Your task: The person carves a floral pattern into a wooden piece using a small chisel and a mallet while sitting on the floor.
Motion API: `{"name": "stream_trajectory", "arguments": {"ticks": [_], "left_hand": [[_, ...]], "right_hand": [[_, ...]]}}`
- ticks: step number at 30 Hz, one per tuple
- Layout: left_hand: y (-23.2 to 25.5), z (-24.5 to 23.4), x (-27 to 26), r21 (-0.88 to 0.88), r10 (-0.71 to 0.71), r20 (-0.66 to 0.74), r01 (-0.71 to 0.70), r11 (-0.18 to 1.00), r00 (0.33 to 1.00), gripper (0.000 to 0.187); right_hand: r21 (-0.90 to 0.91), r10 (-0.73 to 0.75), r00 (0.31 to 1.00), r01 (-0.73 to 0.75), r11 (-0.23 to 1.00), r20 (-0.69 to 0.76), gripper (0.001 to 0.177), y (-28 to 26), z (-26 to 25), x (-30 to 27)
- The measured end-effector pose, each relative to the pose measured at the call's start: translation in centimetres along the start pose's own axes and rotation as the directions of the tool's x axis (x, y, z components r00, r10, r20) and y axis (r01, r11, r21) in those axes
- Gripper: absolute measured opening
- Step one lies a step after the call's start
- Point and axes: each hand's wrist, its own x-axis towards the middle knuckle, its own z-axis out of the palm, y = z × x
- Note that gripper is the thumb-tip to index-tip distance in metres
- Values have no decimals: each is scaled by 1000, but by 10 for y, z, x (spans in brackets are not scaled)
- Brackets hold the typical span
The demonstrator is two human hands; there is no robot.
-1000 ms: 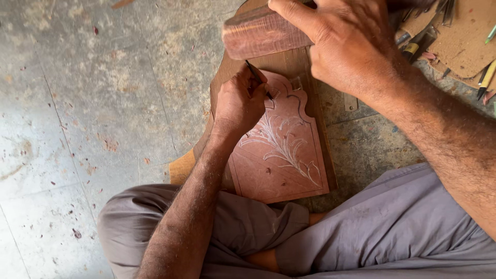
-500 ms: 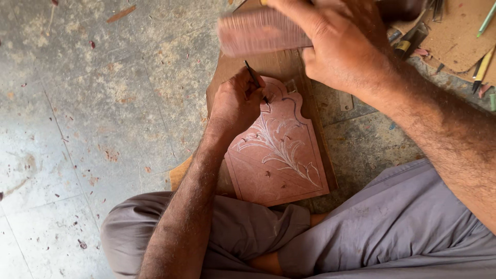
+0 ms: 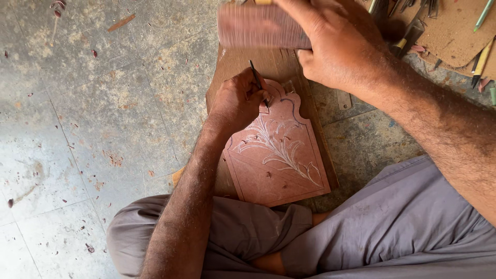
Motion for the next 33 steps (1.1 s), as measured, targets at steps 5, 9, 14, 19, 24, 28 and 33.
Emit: {"name": "stream_trajectory", "arguments": {"ticks": [5,9,14,19,24,28,33], "left_hand": [[1,-2,2,0,16,40,-16,1000,999,4],[-5,-1,4,1,13,96,-14,1000,995,6],[-17,-16,4,-159,268,183,-241,957,946,5],[-12,-47,-22,-246,293,77,-266,932,953,7],[-16,-13,-58,313,291,-52,-262,913,955,16],[-23,48,-73,454,334,-8,-295,841,942,17],[-1,98,-87,736,308,115,-289,612,945,25]], "right_hand": [[-198,-46,999,45,979,2,83,-2,-1,1],[-60,47,997,-43,997,62,90,-1,-2,-2],[14,113,985,-115,993,129,86,7,-5,-7],[133,220,960,-245,960,174,85,21,-19,-16],[105,222,968,-234,966,115,87,24,-41,-21],[136,364,918,-385,913,157,84,16,-58,-33],[185,393,909,-414,892,137,84,5,-72,-50]]}}
